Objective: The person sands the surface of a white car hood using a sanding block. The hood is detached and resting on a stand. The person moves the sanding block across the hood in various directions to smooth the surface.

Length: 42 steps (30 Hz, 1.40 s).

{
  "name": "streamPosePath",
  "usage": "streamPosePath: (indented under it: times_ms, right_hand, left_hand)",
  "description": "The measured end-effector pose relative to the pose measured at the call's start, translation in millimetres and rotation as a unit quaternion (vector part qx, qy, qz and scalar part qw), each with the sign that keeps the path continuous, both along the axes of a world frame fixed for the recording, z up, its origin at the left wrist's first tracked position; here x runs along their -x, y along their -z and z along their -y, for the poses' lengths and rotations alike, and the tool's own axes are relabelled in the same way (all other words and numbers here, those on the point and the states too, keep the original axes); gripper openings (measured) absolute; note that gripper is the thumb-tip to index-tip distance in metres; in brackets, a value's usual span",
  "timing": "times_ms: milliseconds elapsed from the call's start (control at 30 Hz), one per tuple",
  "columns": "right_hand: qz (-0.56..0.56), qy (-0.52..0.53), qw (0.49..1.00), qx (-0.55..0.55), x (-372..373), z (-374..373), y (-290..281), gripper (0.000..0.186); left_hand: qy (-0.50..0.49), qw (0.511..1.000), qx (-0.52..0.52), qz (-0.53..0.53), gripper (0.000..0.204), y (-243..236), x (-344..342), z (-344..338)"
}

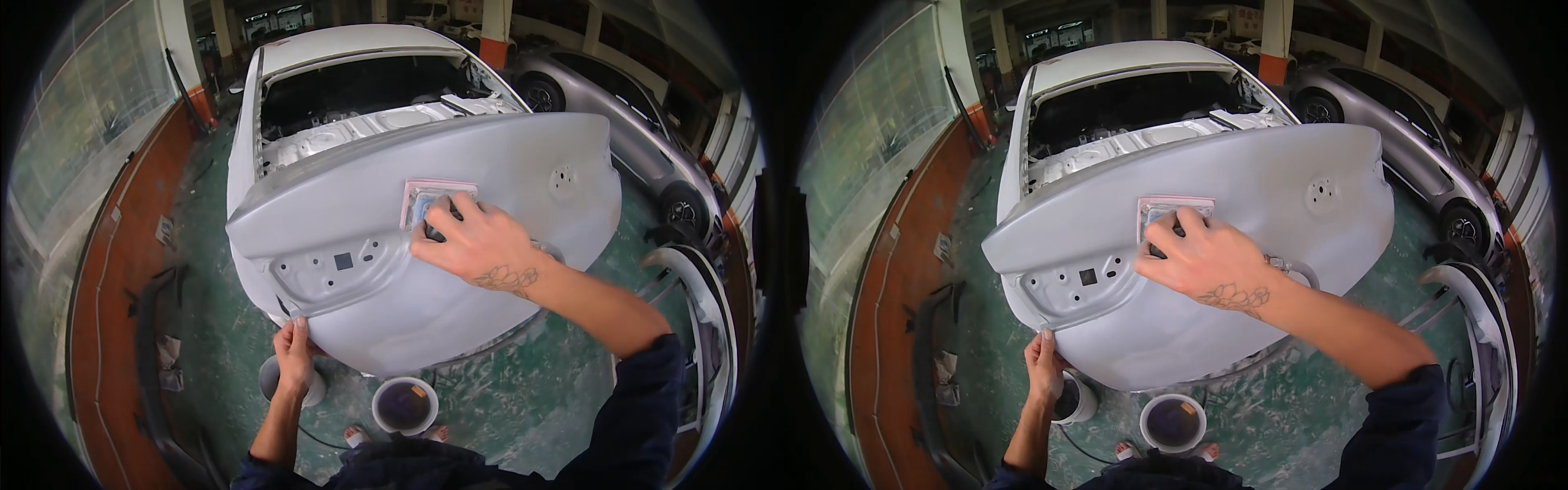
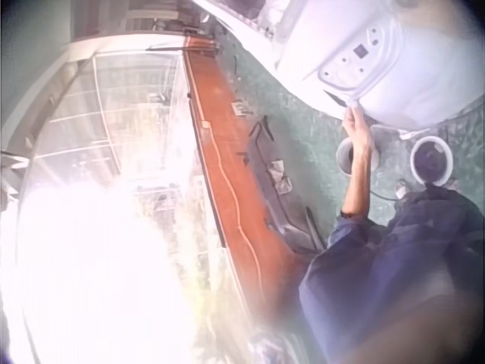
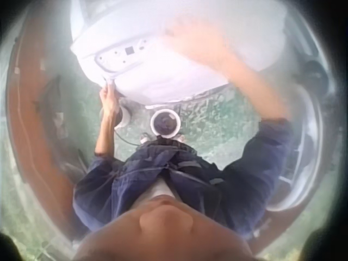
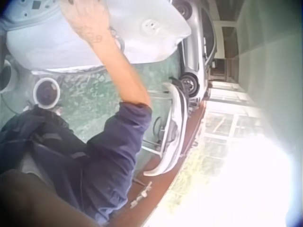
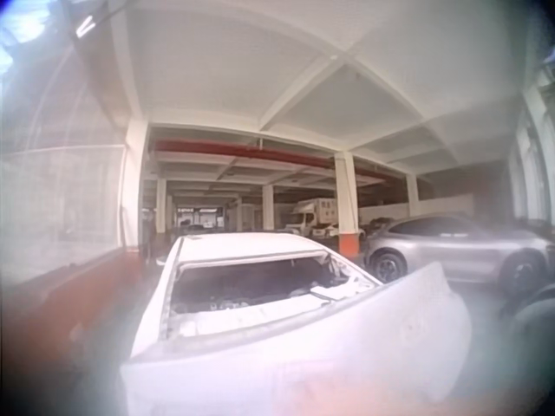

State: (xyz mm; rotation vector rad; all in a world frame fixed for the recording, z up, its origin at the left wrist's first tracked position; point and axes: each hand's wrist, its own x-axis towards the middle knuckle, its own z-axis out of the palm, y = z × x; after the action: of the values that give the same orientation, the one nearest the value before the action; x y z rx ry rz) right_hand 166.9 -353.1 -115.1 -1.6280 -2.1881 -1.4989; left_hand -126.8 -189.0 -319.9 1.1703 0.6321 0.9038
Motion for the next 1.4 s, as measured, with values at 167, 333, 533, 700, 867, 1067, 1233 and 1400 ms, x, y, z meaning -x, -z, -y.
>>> streamPosePath:
  times_ms: [167, 333, 533, 700, 867, 1067, 1233, 1400]
  right_hand:
    - [-0.037, -0.027, 0.999, -0.003, 19.9, -17.2, 1.7, 0.019]
    - [-0.166, 0.058, 0.984, 0.030, -43.2, 35.3, 8.1, 0.033]
    - [-0.281, 0.122, 0.952, -0.018, -63.3, 63.5, 30.7, 0.048]
    - [-0.413, 0.121, 0.900, 0.069, 16.9, 46.3, 58.3, 0.049]
    - [-0.508, 0.182, 0.842, 0.011, 45.8, 62.6, 105.8, 0.050]
    - [-0.539, 0.197, 0.814, -0.095, 36.0, 43.4, 115.0, 0.049]
    - [-0.564, 0.238, 0.788, -0.062, 88.4, 40.6, 135.6, 0.048]
    - [-0.573, 0.219, 0.780, -0.123, 90.9, 18.3, 142.4, 0.051]
  left_hand:
    - [0.009, 1.000, -0.019, -0.009, 0.044, 9.1, 7.4, -6.0]
    - [0.008, 1.000, -0.014, -0.023, 0.045, 11.5, 13.4, -5.8]
    - [-0.013, 1.000, -0.012, -0.004, 0.044, 32.1, 7.4, -0.5]
    - [-0.026, 1.000, -0.007, -0.009, 0.043, 39.0, 7.2, 2.1]
    - [-0.013, 0.999, -0.004, -0.041, 0.042, 52.9, 8.7, 8.3]
    - [-0.021, 0.999, 0.003, -0.045, 0.043, 73.9, 11.7, 7.8]
    - [-0.005, 0.996, 0.020, -0.081, 0.043, 74.0, 17.2, 5.2]
    - [0.050, 0.994, 0.027, -0.097, 0.042, 87.4, 22.7, -5.2]
